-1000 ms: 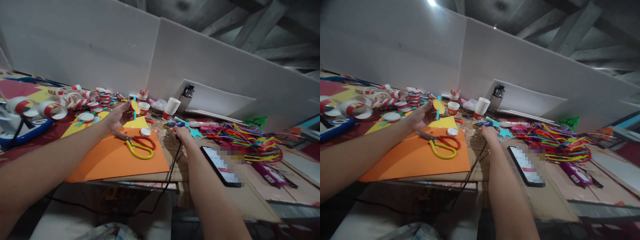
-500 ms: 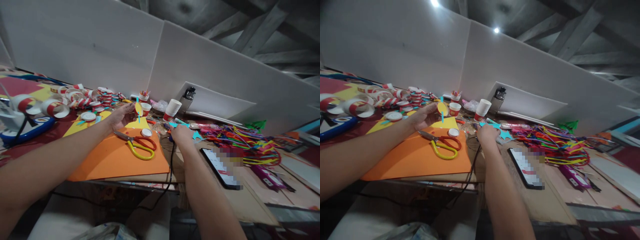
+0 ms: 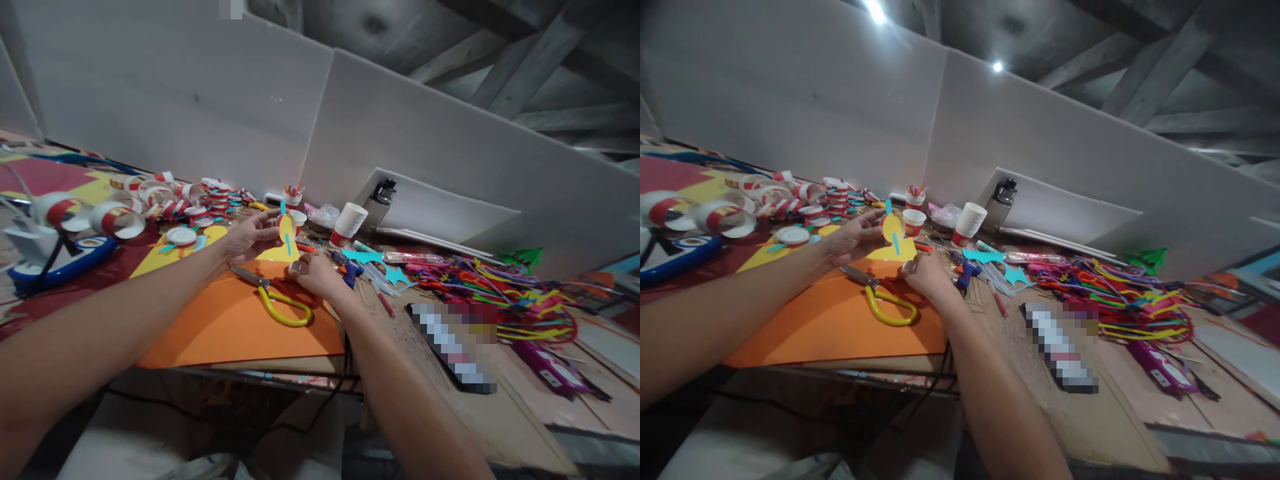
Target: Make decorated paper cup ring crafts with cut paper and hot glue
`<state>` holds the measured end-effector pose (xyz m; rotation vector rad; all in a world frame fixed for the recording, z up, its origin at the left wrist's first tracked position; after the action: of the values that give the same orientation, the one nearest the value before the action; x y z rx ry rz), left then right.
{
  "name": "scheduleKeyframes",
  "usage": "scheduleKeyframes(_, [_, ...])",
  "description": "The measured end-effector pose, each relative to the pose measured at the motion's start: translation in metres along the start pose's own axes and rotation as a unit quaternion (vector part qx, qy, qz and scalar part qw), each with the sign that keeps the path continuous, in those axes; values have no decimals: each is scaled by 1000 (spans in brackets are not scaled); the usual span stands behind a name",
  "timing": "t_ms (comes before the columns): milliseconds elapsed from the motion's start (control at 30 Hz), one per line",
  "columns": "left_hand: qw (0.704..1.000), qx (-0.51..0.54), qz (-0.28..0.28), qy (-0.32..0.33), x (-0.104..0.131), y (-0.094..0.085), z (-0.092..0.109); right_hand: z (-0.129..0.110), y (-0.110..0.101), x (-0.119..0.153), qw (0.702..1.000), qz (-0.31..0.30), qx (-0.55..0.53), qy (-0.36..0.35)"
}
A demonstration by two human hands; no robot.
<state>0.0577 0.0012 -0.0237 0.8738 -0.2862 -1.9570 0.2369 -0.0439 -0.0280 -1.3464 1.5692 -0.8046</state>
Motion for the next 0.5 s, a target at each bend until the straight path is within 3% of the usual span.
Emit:
scheduleKeyframes(133, [999,-21,-28,6,2,5,2,9,-25,3,979,107,-161,58])
scheduleKeyframes(200, [998,-34,-44,3,3,9,2,6,-35,10,952,142,-269,37])
scheduleKeyframes(267, [997,-52,-51,-1,4,12,0,-1,-40,17,932,136,-337,-10])
scheduleKeyframes(500, [991,-95,-90,7,8,17,-3,-19,-40,31,929,145,-319,-118])
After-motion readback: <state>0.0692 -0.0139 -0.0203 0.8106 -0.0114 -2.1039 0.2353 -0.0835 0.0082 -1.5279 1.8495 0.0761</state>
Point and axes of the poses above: each hand's wrist, its own x-axis away from the middle knuckle, its own y-axis out of the palm, z = x × y, the point moved 2 cm from there along -x, towards the middle knuckle, and after that the axes turned 13 degrees about y, right-handed, at the moved point
